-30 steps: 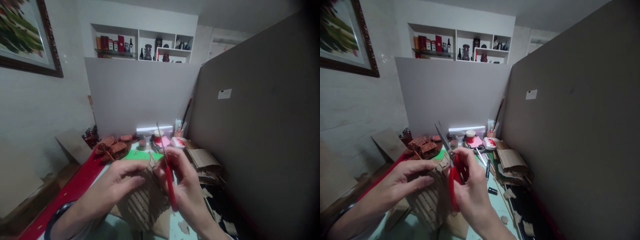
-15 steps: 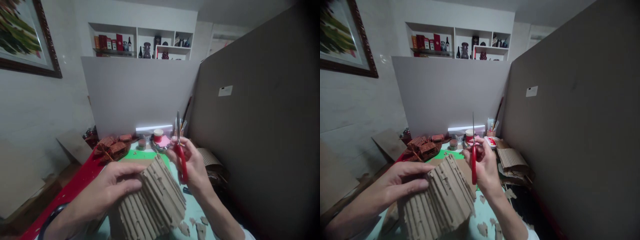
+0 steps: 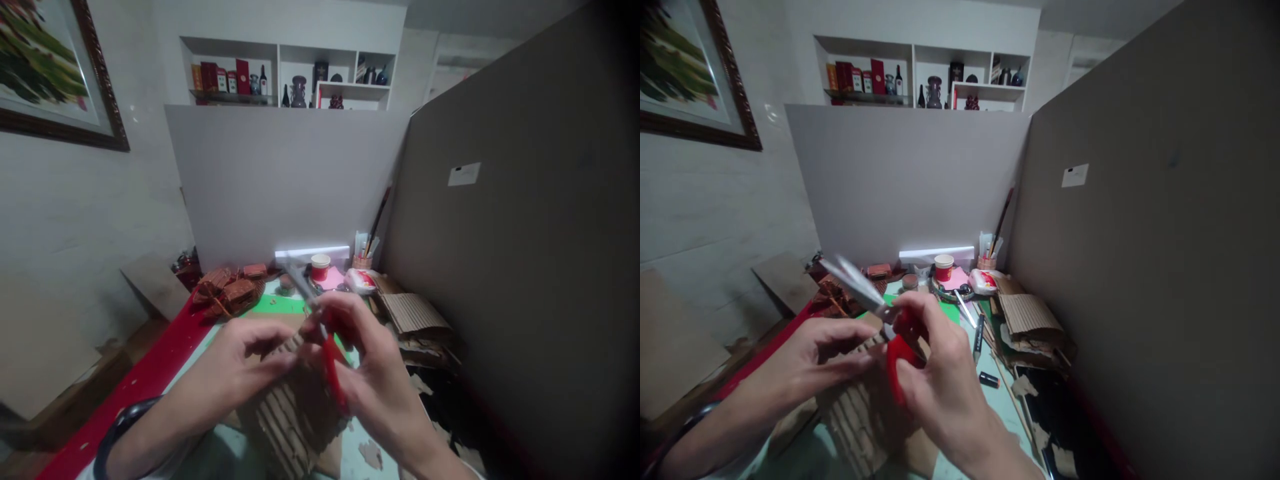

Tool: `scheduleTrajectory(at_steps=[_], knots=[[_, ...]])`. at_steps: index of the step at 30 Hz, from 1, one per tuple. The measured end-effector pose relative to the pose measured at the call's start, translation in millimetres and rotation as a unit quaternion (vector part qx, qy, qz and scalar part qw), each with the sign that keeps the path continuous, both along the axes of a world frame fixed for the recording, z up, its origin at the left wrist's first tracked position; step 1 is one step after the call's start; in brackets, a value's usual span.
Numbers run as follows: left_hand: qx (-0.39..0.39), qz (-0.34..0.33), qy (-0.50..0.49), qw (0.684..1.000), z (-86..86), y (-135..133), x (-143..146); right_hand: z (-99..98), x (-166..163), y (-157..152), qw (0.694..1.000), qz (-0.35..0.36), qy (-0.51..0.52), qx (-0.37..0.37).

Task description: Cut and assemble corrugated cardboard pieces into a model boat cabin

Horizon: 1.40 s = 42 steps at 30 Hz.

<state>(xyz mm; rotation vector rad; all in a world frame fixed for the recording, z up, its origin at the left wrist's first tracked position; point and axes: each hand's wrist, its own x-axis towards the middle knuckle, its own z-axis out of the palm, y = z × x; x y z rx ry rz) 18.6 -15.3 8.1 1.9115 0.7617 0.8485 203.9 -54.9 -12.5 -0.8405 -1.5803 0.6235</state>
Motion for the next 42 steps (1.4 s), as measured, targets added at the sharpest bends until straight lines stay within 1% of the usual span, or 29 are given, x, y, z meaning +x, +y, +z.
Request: scheduleTrajectory(at_steps=[2, 4, 7, 9, 11, 12, 15, 17, 20, 22, 24, 27, 29, 31, 33, 36, 38, 40, 42], knots=[[0.021, 0.002, 0.025, 0.999, 0.2, -2, 1, -2.9, -4, -2, 0.999, -0.032, -0.021, 0.024], [0.031, 0.006, 0.047, 0.998, 0.4, -3, 0, -3.0, -6, -2, 0.999, -0.033, -0.005, 0.019], [0.022, -0.009, 0.046, 0.999, 0.5, -5, -1, 0.4, -3, 4, 0.997, -0.028, 0.07, -0.03], [0.015, -0.005, 0.034, 0.999, 0.5, -5, -3, 2.0, 5, 13, 0.99, -0.056, 0.125, -0.043], [0.0, 0.01, 0.01, 1.0, 0.5, -4, -5, 2.1, 15, 23, 0.983, -0.087, 0.153, -0.044], [-0.012, 0.017, -0.006, 1.0, 0.6, -3, -6, 1.9, 20, 27, 0.982, -0.09, 0.159, -0.053], [-0.041, 0.029, -0.052, 0.997, 0.5, 1, -10, 1.5, 30, 36, 0.98, -0.069, 0.16, -0.095], [-0.052, 0.041, -0.072, 0.995, 0.1, 2, -10, 1.5, 31, 36, 0.98, -0.05, 0.153, -0.117], [-0.059, 0.076, -0.116, 0.989, -1.0, 3, -9, 1.8, 28, 34, 0.979, -0.029, 0.147, -0.135], [-0.063, 0.096, -0.157, 0.981, -1.7, 3, -8, 2.3, 27, 32, 0.98, -0.023, 0.147, -0.132], [-0.069, 0.105, -0.189, 0.974, -2.4, 3, -7, 3.1, 27, 31, 0.98, -0.032, 0.154, -0.121], [-0.073, 0.123, -0.22, 0.965, -4.3, 5, -6, 4.0, 29, 32, 0.978, -0.059, 0.171, -0.103], [-0.072, 0.134, -0.241, 0.959, -6.5, 6, -4, 3.4, 29, 32, 0.978, -0.055, 0.176, -0.099], [-0.066, 0.127, -0.254, 0.956, -9.0, 5, -1, 2.0, 28, 32, 0.979, -0.034, 0.173, -0.1], [-0.079, 0.102, -0.249, 0.96, -11.0, 1, 3, 0.7, 26, 30, 0.981, -0.015, 0.17, -0.091], [-0.107, 0.043, -0.232, 0.966, -10.9, -5, 7, 1.4, 26, 26, 0.983, -0.001, 0.174, -0.056], [-0.117, 0.003, -0.229, 0.966, -9.0, -9, 8, 3.6, 26, 23, 0.986, 0.011, 0.158, -0.045], [-0.144, -0.004, -0.22, 0.965, -7.2, -11, 7, 6.2, 27, 21, 0.99, 0.03, 0.13, -0.045], [-0.183, 0.017, -0.211, 0.96, -6.9, -11, 6, 8.7, 27, 21, 0.993, 0.024, 0.11, -0.044]])
